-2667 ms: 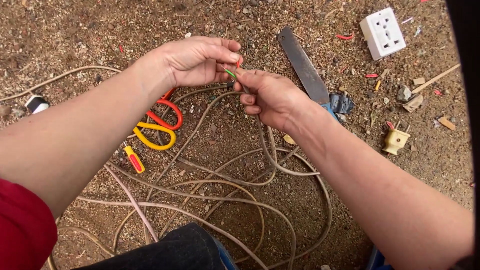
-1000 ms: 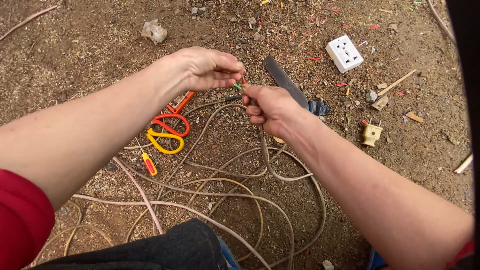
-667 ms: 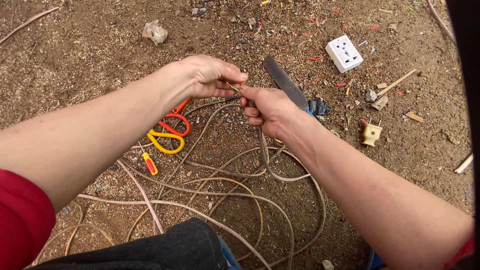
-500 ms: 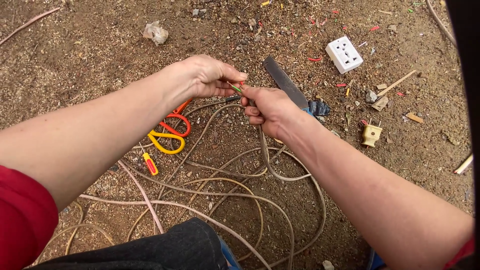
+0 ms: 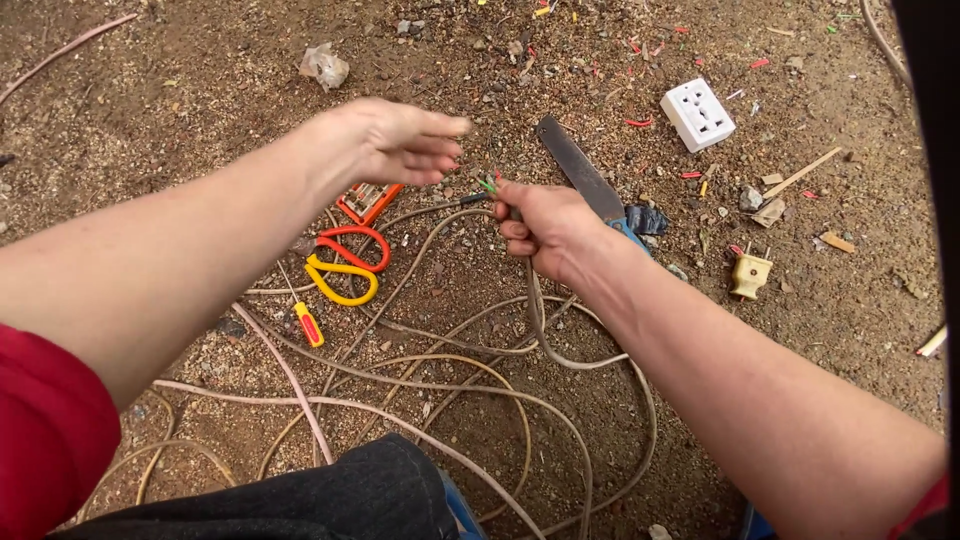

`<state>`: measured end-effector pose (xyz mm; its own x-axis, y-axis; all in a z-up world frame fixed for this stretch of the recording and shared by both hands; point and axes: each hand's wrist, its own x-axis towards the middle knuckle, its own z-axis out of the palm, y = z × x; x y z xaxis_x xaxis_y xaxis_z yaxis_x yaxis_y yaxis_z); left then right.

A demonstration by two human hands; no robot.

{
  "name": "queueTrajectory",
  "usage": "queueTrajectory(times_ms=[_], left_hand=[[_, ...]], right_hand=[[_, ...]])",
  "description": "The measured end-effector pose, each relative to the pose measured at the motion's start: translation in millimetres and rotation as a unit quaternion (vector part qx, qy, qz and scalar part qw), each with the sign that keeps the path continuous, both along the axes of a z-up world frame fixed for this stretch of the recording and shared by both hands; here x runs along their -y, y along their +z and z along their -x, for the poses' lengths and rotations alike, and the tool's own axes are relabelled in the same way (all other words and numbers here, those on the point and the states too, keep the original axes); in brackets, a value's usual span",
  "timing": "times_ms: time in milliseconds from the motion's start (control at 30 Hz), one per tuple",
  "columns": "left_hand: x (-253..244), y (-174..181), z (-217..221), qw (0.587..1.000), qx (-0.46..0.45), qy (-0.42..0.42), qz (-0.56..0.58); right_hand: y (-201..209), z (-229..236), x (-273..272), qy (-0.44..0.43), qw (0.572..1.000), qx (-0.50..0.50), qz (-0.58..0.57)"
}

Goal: Stripping insulation from electrical wires and twisting the copper strands together to form a connection.

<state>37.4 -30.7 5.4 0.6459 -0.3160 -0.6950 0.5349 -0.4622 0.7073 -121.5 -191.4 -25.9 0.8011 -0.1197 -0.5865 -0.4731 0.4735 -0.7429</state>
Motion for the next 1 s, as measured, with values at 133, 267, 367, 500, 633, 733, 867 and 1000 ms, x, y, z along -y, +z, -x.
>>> queueTrajectory(times_ms=[133, 267, 367, 500, 633, 733, 867, 1000], left_hand=[[24, -1, 28, 0.996, -0.045, -0.061, 0.038], [25, -23, 18, 0.996, -0.037, -0.062, 0.055], [23, -21, 16, 0.997, -0.034, -0.056, 0.050], [20, -18, 10, 0.998, -0.021, -0.056, 0.033], [22, 0, 17, 0.998, -0.014, -0.046, 0.027], [21, 44, 30, 0.991, 0.043, 0.063, -0.113], [8, 48, 22, 0.991, 0.032, 0.065, -0.116], [16, 10, 31, 0.995, -0.046, -0.092, 0.000]], right_hand=[[-1, -1, -4, 0.001, 1.000, -0.004, -0.006], [4, 2, -3, 0.011, 1.000, 0.001, -0.006], [12, 4, -4, 0.017, 1.000, 0.009, -0.011], [20, 2, -6, 0.019, 0.999, 0.027, -0.008], [22, 2, -6, 0.020, 0.999, 0.033, 0.003], [20, 5, -3, 0.031, 0.998, -0.045, -0.034], [14, 6, 1, 0.013, 0.998, -0.049, -0.047], [-5, 5, -9, 0.006, 1.000, 0.001, 0.002]])
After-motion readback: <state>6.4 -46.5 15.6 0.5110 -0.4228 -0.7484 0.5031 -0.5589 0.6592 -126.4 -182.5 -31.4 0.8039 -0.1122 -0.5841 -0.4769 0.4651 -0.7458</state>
